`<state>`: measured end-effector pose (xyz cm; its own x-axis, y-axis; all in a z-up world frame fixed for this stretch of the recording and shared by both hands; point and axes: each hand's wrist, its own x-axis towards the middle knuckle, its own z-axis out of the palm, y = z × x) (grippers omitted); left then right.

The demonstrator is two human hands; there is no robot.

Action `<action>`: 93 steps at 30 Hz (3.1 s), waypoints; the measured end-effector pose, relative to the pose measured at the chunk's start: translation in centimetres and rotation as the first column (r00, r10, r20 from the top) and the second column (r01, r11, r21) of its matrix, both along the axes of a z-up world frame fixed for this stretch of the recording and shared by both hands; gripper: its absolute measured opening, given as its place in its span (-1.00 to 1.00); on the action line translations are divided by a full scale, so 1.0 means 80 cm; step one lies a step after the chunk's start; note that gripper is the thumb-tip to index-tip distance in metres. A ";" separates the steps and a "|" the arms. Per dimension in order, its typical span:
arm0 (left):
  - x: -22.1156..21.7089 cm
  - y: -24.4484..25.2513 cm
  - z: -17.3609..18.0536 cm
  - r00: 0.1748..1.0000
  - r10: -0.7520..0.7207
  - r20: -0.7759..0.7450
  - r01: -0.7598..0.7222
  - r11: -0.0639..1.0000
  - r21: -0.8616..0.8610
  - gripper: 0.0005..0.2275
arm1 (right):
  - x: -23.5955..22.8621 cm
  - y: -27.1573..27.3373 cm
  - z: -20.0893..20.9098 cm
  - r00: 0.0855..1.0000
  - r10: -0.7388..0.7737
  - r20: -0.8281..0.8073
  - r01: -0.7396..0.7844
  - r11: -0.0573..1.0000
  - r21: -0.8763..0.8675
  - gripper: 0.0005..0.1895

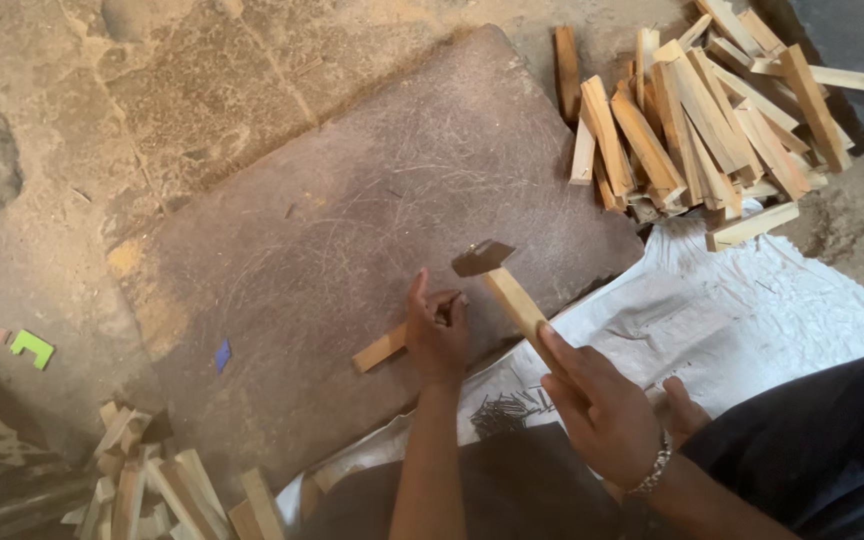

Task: The person hammers nails into small wooden pieces using a hammer. They pick up each piece, place it on a stone slab, drive in a nail, and then set the finished piece aside.

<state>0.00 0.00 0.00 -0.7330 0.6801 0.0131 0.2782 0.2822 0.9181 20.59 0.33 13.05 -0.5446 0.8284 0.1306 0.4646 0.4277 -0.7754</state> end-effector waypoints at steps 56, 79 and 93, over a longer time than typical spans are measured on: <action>-0.051 -0.073 0.004 0.872 0.331 -0.360 -0.416 0.889 -0.190 -0.70 | 0.085 0.009 -0.184 0.986 -0.155 -0.062 0.098 0.840 -0.533 -0.21; 0.149 -0.071 -0.099 0.469 -0.790 -0.395 0.554 0.611 -0.566 -0.86 | 0.020 0.035 -0.086 0.986 -0.003 0.165 0.057 0.945 -0.322 -0.22; 0.115 -0.072 -0.015 0.571 -0.181 0.801 0.120 0.983 0.137 -0.94 | 0.056 0.028 -0.021 0.960 -0.165 0.227 0.281 0.593 -0.755 -0.20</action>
